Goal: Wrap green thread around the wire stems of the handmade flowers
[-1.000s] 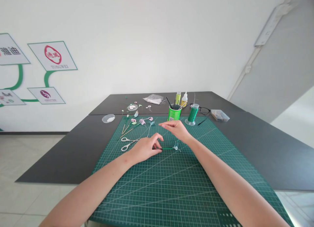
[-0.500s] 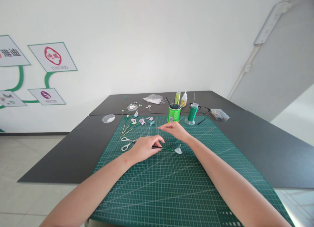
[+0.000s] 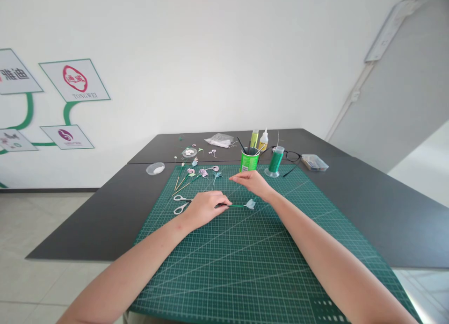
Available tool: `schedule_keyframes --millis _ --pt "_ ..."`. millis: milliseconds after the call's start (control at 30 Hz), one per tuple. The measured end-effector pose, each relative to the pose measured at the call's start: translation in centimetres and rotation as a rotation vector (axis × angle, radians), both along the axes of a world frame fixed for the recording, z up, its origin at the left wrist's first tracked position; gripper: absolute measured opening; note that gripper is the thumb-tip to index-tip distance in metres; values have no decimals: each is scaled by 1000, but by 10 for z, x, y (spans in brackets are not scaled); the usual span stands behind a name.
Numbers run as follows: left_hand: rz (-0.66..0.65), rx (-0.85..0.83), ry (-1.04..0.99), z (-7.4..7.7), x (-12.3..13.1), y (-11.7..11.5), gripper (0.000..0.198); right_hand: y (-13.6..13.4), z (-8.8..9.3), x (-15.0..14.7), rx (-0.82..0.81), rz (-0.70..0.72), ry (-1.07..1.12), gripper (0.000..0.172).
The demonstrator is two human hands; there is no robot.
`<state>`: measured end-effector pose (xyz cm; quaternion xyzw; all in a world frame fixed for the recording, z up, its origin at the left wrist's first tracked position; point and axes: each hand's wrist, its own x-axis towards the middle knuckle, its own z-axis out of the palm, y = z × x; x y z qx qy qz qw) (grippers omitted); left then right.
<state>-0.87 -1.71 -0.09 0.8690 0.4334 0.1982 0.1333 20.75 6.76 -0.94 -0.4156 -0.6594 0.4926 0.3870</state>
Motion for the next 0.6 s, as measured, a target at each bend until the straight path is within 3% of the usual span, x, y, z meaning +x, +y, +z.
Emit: schedule_keyframes --millis 100,267,600 --pt "88 -4 18 0 -1 3 11 -3 6 4 -112 72 231 39" --pt "278 32 92 -1 -11 13 12 -5 22 16 -136 89 554 30" --pt "314 91 67 1 -18 14 11 3 17 20 -79 -18 516 31"
